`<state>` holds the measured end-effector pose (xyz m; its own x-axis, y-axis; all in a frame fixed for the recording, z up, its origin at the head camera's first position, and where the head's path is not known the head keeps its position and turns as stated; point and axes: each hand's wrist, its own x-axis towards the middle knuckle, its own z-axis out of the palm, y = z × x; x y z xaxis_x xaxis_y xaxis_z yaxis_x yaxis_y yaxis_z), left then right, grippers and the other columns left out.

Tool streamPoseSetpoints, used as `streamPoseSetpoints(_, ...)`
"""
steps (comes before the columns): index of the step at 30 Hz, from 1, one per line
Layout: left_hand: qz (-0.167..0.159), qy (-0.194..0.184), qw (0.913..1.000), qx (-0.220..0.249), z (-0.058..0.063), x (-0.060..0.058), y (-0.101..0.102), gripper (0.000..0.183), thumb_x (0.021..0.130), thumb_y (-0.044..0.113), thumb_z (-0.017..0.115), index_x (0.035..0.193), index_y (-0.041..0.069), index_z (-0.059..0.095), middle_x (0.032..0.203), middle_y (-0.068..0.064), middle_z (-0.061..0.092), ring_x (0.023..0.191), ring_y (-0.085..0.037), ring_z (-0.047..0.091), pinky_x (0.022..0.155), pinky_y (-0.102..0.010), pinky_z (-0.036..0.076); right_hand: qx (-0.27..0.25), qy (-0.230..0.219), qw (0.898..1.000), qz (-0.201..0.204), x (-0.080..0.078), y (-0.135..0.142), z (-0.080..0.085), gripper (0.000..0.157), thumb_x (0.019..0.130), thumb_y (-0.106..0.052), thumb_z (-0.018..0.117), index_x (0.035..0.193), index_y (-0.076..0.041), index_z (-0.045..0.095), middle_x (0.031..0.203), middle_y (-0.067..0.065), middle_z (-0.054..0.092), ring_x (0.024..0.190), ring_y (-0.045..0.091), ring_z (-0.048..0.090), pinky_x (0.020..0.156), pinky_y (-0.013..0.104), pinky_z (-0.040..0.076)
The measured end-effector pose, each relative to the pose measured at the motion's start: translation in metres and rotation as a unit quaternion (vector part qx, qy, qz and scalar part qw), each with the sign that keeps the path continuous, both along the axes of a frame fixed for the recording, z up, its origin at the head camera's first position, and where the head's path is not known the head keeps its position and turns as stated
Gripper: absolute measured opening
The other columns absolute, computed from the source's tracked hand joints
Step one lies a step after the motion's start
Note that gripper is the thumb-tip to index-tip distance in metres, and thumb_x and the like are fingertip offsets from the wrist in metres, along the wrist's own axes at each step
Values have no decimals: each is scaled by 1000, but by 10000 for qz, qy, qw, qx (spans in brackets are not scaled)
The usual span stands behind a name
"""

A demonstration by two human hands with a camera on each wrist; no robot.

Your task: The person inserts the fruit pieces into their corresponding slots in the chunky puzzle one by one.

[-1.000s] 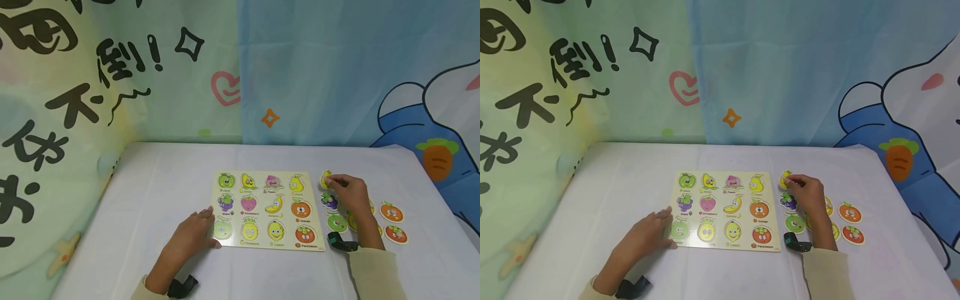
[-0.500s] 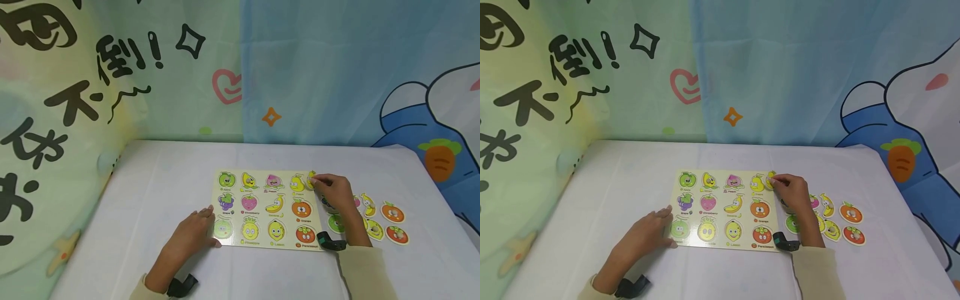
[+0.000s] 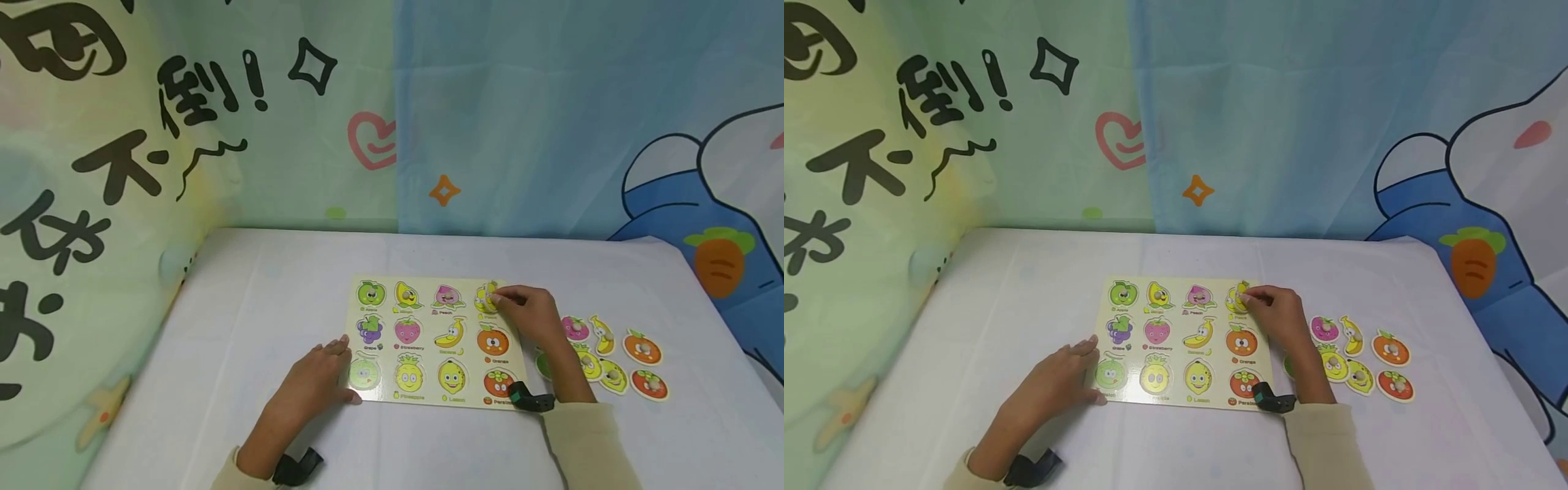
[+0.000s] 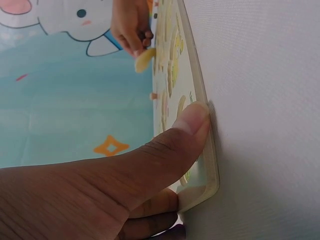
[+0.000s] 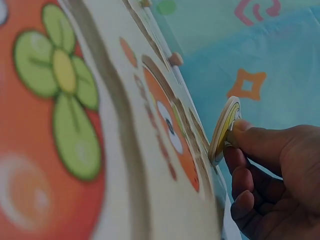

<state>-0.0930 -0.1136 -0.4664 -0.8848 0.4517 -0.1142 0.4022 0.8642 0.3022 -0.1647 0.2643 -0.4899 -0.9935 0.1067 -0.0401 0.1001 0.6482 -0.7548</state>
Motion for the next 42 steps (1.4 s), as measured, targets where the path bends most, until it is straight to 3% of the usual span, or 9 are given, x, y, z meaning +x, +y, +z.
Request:
streamPoseSetpoints(15, 22, -27, 10000, -72, 1, 0, 1, 81, 61, 34, 91, 127, -3, 61, 139, -17, 53, 128, -31, 50, 107, -45, 38, 395, 238, 9989, -34, -1, -5, -4, 32, 95, -33, 64, 109, -4, 71, 93, 11, 66, 81, 24, 54, 70, 34, 44)
streamPoseSetpoints(30, 65, -123, 9999, -51, 1, -1, 1, 82, 61, 35, 92, 126, -4, 61, 138, -18, 53, 128, -32, 50, 107, -45, 38, 653, 408, 9969, 141, -2, -21, 2, 18, 94, -17, 66, 102, -3, 73, 96, 14, 63, 83, 27, 55, 72, 39, 44)
streamPoseSetpoints(42, 88, -157, 9998, -13, 1, -1, 0, 82, 60, 34, 92, 126, -4, 61, 139, -17, 52, 129, -32, 49, 108, -45, 37, 678, 54, 9975, 178, -3, -20, 3, 22, 95, -17, 63, 108, 0, 71, 104, 18, 62, 91, 30, 55, 79, 44, 46)
